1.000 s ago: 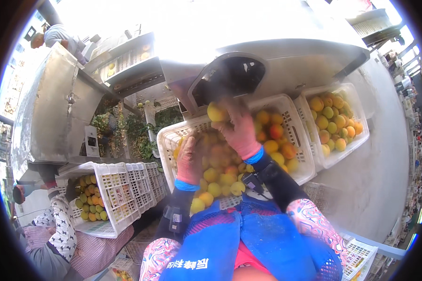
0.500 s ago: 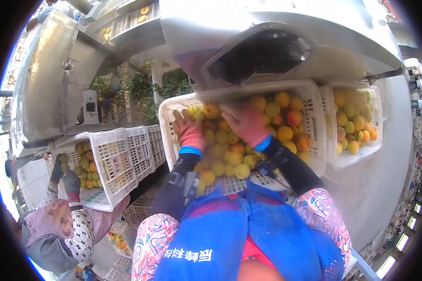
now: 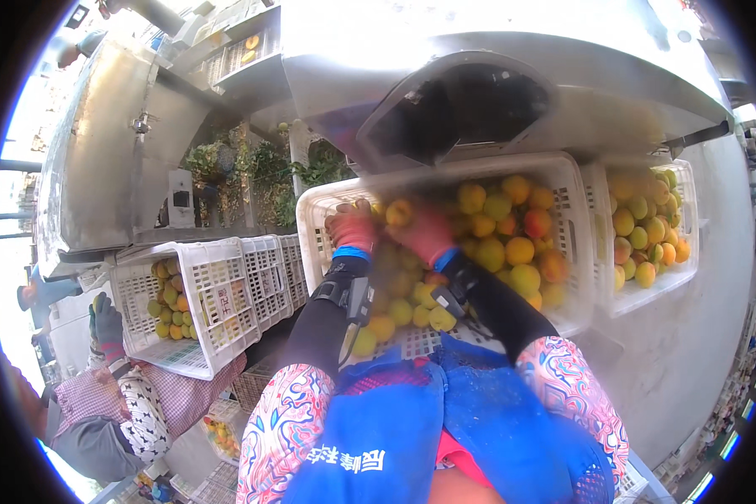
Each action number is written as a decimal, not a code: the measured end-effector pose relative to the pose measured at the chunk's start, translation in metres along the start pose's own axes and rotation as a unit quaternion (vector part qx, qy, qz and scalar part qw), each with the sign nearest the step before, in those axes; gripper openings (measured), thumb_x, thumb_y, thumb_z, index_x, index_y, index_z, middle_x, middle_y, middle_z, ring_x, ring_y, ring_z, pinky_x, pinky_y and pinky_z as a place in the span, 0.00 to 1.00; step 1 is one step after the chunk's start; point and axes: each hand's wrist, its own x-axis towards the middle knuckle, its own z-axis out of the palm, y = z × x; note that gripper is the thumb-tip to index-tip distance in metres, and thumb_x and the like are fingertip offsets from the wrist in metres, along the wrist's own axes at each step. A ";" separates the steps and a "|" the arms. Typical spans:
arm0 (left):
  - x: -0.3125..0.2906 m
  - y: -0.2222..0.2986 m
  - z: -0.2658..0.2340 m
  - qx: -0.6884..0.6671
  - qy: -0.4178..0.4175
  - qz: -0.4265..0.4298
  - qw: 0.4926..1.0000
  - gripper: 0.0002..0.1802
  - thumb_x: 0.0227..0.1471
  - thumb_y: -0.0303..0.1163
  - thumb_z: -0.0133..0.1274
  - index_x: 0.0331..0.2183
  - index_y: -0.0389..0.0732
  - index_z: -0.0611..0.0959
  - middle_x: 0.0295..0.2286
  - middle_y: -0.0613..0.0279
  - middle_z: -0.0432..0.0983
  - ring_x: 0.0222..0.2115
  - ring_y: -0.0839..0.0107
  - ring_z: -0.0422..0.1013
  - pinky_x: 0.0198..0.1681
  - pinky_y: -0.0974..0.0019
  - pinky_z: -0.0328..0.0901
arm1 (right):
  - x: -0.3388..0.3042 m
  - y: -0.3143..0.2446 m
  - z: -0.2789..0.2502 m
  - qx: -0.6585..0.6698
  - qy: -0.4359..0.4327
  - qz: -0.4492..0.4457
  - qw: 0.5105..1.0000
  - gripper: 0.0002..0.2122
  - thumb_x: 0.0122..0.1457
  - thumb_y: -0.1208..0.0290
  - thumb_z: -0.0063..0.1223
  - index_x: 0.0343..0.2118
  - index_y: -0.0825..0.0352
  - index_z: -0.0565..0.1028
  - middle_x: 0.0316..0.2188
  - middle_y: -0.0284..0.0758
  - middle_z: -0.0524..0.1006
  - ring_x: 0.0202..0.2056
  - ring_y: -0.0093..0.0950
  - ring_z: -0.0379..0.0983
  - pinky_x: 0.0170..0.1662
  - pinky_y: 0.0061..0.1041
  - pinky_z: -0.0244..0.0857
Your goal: Manually picking fruit from a bin and placing them into a sorting machine intake.
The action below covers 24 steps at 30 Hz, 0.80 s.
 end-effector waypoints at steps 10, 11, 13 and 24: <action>0.012 0.018 -0.015 -0.043 -0.165 -0.021 0.985 0.38 0.57 0.52 0.50 0.63 0.44 0.67 0.50 0.58 0.79 0.50 0.59 0.77 0.50 0.54 0.69 | -0.031 -0.094 -0.148 0.003 0.323 -0.123 0.938 0.36 0.40 0.58 0.76 0.52 0.70 0.73 0.37 0.46 0.79 0.42 0.46 0.76 0.43 0.39 0.69; 0.025 0.013 0.007 -0.048 -0.177 -0.035 0.982 0.37 0.57 0.51 0.50 0.63 0.43 0.67 0.49 0.58 0.80 0.50 0.60 0.77 0.50 0.54 0.69 | -0.027 -0.104 -0.148 -0.002 0.340 -0.136 0.931 0.36 0.40 0.58 0.76 0.51 0.69 0.73 0.37 0.46 0.79 0.42 0.46 0.75 0.44 0.41 0.69; 0.041 0.003 0.034 -0.053 -0.177 -0.039 0.982 0.33 0.56 0.47 0.51 0.59 0.42 0.72 0.48 0.58 0.81 0.50 0.61 0.77 0.49 0.54 0.70 | -0.013 -0.120 -0.147 -0.010 0.373 -0.156 0.914 0.35 0.40 0.56 0.75 0.51 0.69 0.73 0.37 0.45 0.78 0.42 0.47 0.75 0.45 0.43 0.67; 0.012 0.011 0.022 -0.096 -0.218 0.107 0.965 0.18 0.46 0.39 0.62 0.41 0.47 0.88 0.44 0.64 0.83 0.45 0.64 0.79 0.44 0.56 0.72 | 0.051 -0.077 -0.103 -0.165 0.394 -0.197 0.882 0.16 0.58 0.71 0.57 0.48 0.71 0.77 0.49 0.48 0.77 0.53 0.48 0.71 0.62 0.51 0.59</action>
